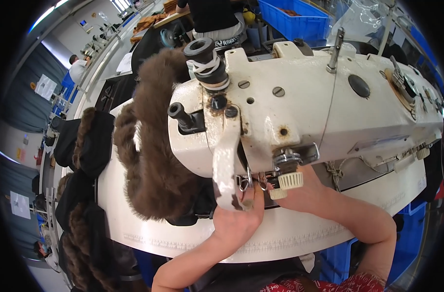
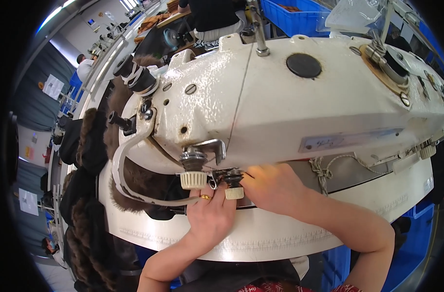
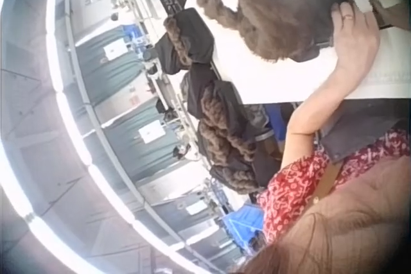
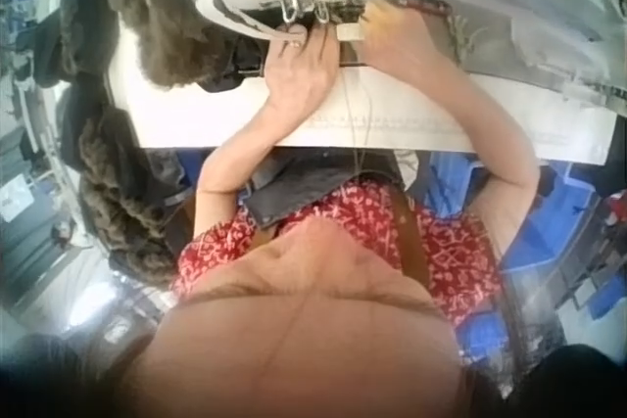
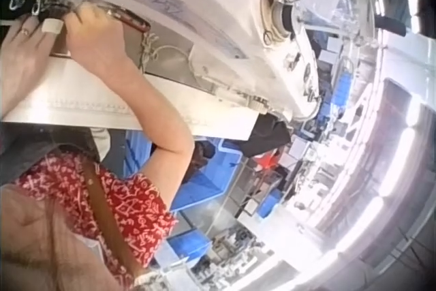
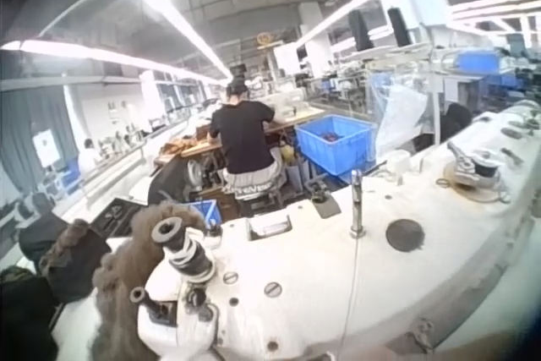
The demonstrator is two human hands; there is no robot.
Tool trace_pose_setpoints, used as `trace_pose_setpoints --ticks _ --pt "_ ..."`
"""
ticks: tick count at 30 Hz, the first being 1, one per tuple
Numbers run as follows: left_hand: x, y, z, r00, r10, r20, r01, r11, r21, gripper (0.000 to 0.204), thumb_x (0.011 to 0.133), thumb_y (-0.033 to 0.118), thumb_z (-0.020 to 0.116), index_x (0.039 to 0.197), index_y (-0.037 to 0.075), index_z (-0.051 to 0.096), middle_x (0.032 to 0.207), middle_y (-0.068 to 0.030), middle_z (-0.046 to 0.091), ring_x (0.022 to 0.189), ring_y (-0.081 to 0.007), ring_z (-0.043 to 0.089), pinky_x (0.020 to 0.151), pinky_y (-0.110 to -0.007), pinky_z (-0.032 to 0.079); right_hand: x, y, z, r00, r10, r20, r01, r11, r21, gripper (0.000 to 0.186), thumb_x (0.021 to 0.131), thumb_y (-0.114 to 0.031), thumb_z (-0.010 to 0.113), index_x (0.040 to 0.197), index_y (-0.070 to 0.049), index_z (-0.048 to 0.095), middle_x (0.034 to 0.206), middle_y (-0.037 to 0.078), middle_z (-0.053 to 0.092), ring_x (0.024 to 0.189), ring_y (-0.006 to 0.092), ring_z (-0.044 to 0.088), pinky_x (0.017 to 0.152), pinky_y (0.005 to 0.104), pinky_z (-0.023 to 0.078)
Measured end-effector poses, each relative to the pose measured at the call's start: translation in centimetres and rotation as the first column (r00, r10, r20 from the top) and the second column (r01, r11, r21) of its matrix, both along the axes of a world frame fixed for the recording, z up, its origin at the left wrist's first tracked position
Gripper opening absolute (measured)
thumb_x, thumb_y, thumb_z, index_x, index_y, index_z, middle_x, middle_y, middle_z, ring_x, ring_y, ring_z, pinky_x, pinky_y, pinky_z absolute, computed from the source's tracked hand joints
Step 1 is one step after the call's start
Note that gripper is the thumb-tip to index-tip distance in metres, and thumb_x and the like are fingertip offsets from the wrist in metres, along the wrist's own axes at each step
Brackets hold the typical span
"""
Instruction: Sewing a fur trim or accessory onto a garment using an industrial sewing machine.
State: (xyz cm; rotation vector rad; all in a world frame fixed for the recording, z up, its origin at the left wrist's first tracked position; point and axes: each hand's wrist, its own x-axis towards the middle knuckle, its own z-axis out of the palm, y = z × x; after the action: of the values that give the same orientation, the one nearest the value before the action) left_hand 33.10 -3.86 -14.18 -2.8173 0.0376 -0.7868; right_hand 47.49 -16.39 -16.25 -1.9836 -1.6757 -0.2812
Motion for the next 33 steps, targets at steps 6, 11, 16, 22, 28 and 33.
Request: trace_pose_setpoints --ticks 6,11,16,22,28,33 --pt "0.3 0.7 1.6 0.995 -0.096 -0.006 0.095 0.991 -0.097 0.025 0.074 0.007 0.066 0.098 0.0 0.067 0.092 -0.0099 0.065 0.08 -0.0234 0.06 0.084 -0.038 0.052 0.3 0.1 1.4 0.981 0.163 -0.109 -0.165 0.986 -0.004 0.014 0.076 -0.01 0.064 0.082 -0.003 0.055 0.082 0.008 0.056 0.071 0.0264 0.064 0.055 0.0392 0.05" --pt "-1.0 2.3 5.3 0.97 -0.216 -0.115 0.194 0.965 -0.178 0.026 0.075 0.001 0.072 0.1 0.001 0.067 0.096 -0.0104 0.067 0.086 -0.024 0.063 0.091 -0.04 0.052 -1.0 1.5 1.3 0.965 0.143 -0.22 -0.132 0.989 0.061 0.021 0.076 -0.01 0.066 0.094 -0.003 0.058 0.091 0.007 0.058 0.074 0.0267 0.066 0.058 0.0393 0.052" --pt "1.2 4.2 8.7 0.837 -0.357 -0.416 0.4 0.916 0.018 0.022 0.077 0.01 0.065 0.096 -0.001 0.065 0.091 -0.0095 0.063 0.089 -0.0261 0.06 0.076 -0.039 0.051 -1.5 1.6 0.9 0.986 0.06 -0.159 -0.06 0.998 0.004 0.019 0.08 -0.014 0.067 0.096 -0.006 0.06 0.094 0.006 0.058 0.075 0.0264 0.067 0.06 0.0391 0.054" --pt "1.3 5.0 10.1 0.759 -0.269 -0.592 0.368 0.929 0.049 0.014 0.083 0.017 0.068 0.079 0.007 0.06 0.076 -0.0052 0.056 0.081 -0.0234 0.058 0.068 -0.035 0.049 -0.6 2.4 -0.4 0.978 0.097 -0.182 -0.081 0.992 0.092 0.018 0.084 -0.021 0.068 0.092 -0.007 0.061 0.091 0.005 0.058 0.072 0.0273 0.066 0.059 0.0404 0.053" --pt "-4.5 5.8 9.6 0.844 -0.264 -0.466 0.325 0.944 0.054 0.02 0.073 0.013 0.079 0.087 0.008 0.066 0.073 -0.0019 0.053 0.06 -0.0202 0.055 0.052 -0.032 0.045 -0.7 2.0 0.8 0.965 0.112 -0.237 -0.106 0.994 0.036 0.017 0.088 -0.023 0.066 0.093 -0.007 0.062 0.092 0.005 0.059 0.073 0.0294 0.066 0.059 0.0408 0.052" --pt "-4.9 6.1 7.9 0.9 -0.239 -0.365 0.274 0.961 0.047 0.023 0.071 0.01 0.081 0.089 0.008 0.067 0.075 -0.001 0.056 0.059 -0.0181 0.057 0.052 -0.03 0.046 -0.9 1.8 0.8 0.97 0.112 -0.217 -0.119 0.993 -0.019 0.015 0.089 -0.022 0.065 0.098 -0.01 0.063 0.094 0.004 0.06 0.077 0.0273 0.067 0.061 0.0406 0.052"
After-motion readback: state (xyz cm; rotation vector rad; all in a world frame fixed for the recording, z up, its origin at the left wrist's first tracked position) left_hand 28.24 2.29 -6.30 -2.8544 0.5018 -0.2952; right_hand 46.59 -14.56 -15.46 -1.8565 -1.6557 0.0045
